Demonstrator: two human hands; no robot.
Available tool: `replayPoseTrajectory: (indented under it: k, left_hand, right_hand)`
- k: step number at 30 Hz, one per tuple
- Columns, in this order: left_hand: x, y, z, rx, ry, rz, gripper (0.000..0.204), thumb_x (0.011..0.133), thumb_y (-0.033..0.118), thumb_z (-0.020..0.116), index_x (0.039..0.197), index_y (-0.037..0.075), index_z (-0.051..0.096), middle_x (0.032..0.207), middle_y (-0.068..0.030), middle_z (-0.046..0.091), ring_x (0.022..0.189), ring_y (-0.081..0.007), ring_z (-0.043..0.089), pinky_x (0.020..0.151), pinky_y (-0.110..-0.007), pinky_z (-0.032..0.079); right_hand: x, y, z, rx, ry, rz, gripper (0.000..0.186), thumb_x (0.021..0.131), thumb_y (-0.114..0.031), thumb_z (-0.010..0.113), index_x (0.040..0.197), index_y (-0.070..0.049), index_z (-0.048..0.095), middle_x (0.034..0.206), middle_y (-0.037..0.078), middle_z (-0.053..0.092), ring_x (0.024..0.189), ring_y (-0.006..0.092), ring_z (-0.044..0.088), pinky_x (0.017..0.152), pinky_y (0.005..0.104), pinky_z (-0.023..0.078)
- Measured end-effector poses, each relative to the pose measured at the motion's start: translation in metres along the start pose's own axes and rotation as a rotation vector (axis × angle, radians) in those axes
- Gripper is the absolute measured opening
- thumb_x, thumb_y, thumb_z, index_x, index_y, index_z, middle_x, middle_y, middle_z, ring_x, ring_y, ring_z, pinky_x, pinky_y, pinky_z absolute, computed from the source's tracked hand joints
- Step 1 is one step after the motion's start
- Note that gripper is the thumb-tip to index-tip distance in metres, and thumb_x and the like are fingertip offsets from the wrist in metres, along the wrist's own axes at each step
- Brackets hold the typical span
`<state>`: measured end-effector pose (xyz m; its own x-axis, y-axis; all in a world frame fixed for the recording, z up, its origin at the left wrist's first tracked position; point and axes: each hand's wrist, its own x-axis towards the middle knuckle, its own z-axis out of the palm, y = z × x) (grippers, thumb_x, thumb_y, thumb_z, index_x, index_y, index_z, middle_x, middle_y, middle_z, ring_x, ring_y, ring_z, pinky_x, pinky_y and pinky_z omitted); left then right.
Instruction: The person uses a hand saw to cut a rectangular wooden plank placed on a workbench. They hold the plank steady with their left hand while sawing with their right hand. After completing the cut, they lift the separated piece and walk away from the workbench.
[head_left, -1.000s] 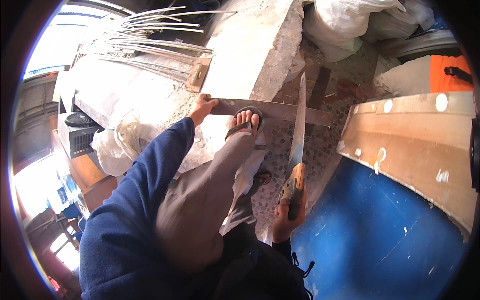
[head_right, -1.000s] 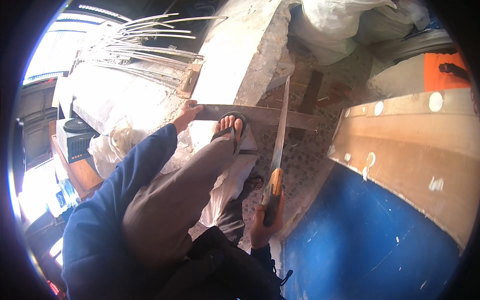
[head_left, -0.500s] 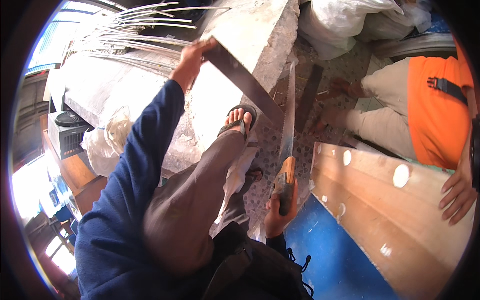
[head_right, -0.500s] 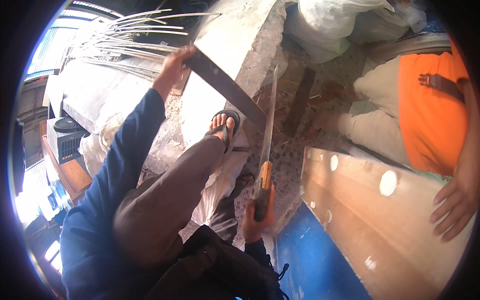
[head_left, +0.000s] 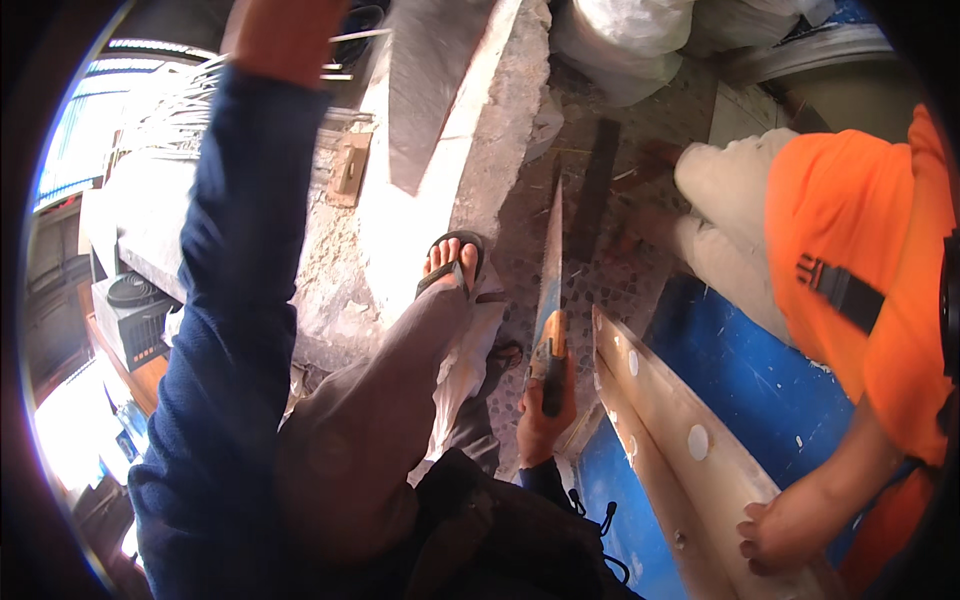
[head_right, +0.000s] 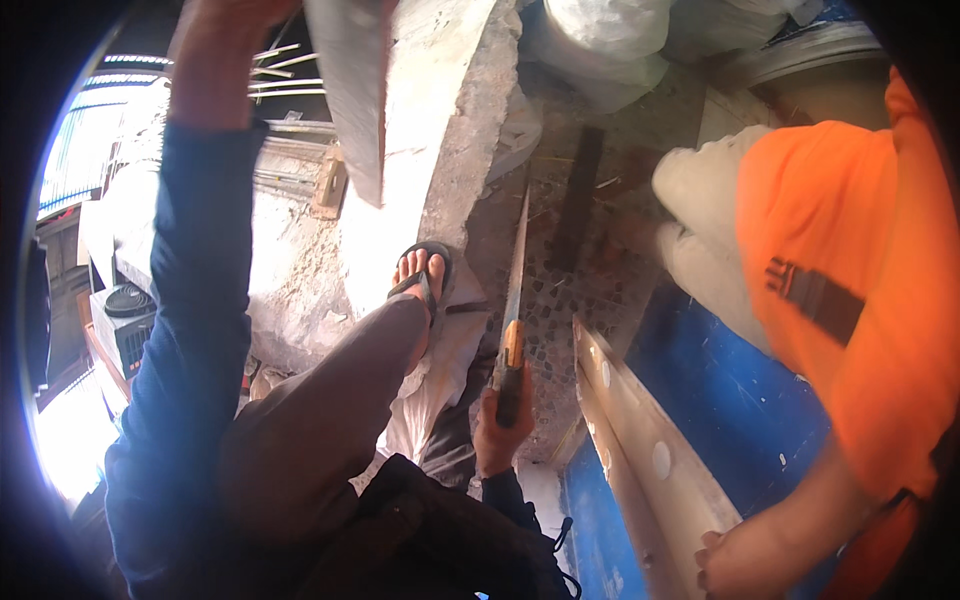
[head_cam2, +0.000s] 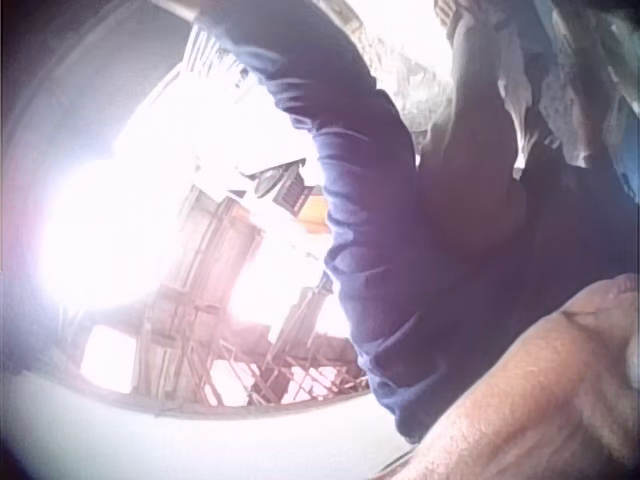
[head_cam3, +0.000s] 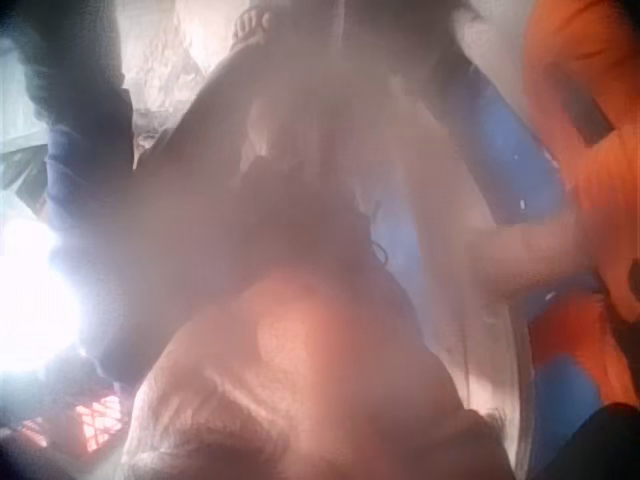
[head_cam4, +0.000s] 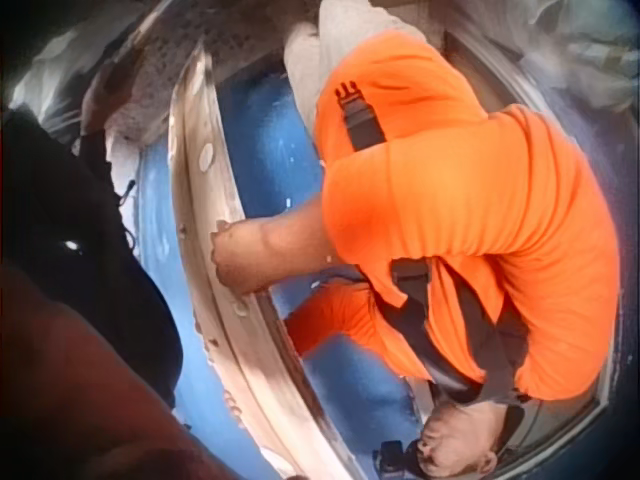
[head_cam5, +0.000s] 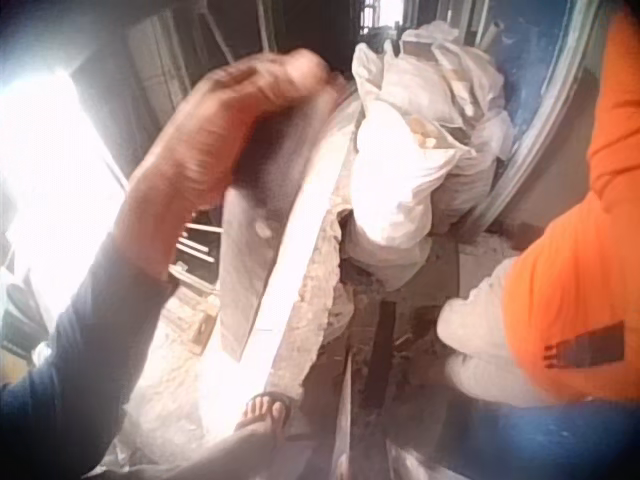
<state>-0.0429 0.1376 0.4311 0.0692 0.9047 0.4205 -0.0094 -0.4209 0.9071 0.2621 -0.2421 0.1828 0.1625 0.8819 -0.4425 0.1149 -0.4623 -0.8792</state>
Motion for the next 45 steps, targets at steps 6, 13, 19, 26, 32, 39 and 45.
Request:
replayPoseTrajectory:
  k: [6, 13, 19, 26, 32, 39, 45]
  left_hand:
    - [-0.006, -0.207, 0.090, 0.249, -0.219, -0.542, 0.042, 0.083, 0.045, 0.086, 0.102, 0.008, 0.078, 0.098, -0.0054, 0.077, 0.097, -0.0170, 0.071, 0.089, -0.034, 0.056]
    - [-0.087, -0.333, 0.085, 0.869, -0.183, -0.401, 0.102, 0.076, 0.055, 0.087, 0.154, 0.005, 0.045, 0.147, -0.0216, 0.056, 0.138, -0.0353, 0.051, 0.115, -0.043, 0.041]
    - [-0.245, -0.294, 0.007, 1.275, -0.282, -0.667, 0.129, 0.070, 0.061, 0.087, 0.165, 0.006, 0.018, 0.159, -0.0281, 0.036, 0.150, -0.0449, 0.032, 0.122, -0.063, 0.024]
    - [-0.301, -0.260, -0.037, 0.938, -0.194, -0.969, 0.077, 0.081, 0.059, 0.081, 0.130, 0.005, 0.059, 0.107, -0.0193, 0.072, 0.099, -0.0343, 0.070, 0.085, -0.043, 0.053]
    - [-0.319, -0.275, -0.004, 0.936, -0.014, -0.909, 0.055, 0.091, 0.058, 0.072, 0.101, 0.005, 0.064, 0.090, -0.0191, 0.072, 0.085, -0.0378, 0.071, 0.075, -0.047, 0.053]
    - [-0.282, -0.275, -0.002, 1.027, -0.269, -0.628, 0.050, 0.090, 0.050, 0.075, 0.116, 0.009, 0.063, 0.115, -0.0140, 0.067, 0.108, -0.0319, 0.066, 0.089, -0.044, 0.052]
    - [-0.293, -0.277, -0.015, 1.101, -0.396, -0.352, 0.070, 0.080, 0.038, 0.083, 0.139, 0.011, 0.057, 0.142, -0.0122, 0.053, 0.136, -0.0312, 0.049, 0.115, -0.046, 0.036]
  right_hand:
    - [0.012, -0.033, 0.002, 0.148, 0.048, 0.223, 0.064, 0.092, -0.004, 0.066, 0.153, 0.001, 0.047, 0.108, 0.009, 0.069, 0.067, 0.0094, 0.060, 0.056, 0.0253, 0.051]
    - [0.019, -0.032, 0.021, 0.213, 0.065, 0.285, 0.064, 0.090, -0.002, 0.063, 0.152, -0.002, 0.049, 0.095, 0.004, 0.065, 0.062, 0.0069, 0.055, 0.051, 0.0234, 0.045]
    - [0.029, -0.039, 0.012, 0.223, 0.175, 0.283, 0.069, 0.088, -0.001, 0.058, 0.156, -0.005, 0.044, 0.083, 0.001, 0.056, 0.058, 0.0084, 0.044, 0.050, 0.0253, 0.039]
    - [0.024, -0.041, 0.030, 0.291, 0.199, 0.238, 0.071, 0.088, -0.003, 0.060, 0.157, -0.004, 0.043, 0.082, 0.001, 0.056, 0.059, 0.0090, 0.045, 0.050, 0.0254, 0.040]
    - [0.024, -0.047, 0.027, 0.276, 0.260, 0.200, 0.070, 0.088, -0.004, 0.060, 0.156, -0.004, 0.043, 0.082, 0.001, 0.056, 0.059, 0.0091, 0.046, 0.050, 0.0253, 0.040]
    - [0.020, -0.049, 0.029, 0.268, 0.329, 0.166, 0.070, 0.088, -0.005, 0.061, 0.156, -0.003, 0.043, 0.082, 0.002, 0.056, 0.059, 0.0092, 0.046, 0.050, 0.0252, 0.040]
    - [0.015, -0.050, 0.038, 0.270, 0.353, 0.135, 0.070, 0.088, -0.006, 0.061, 0.156, -0.003, 0.043, 0.082, 0.002, 0.056, 0.060, 0.0093, 0.047, 0.051, 0.0251, 0.041]
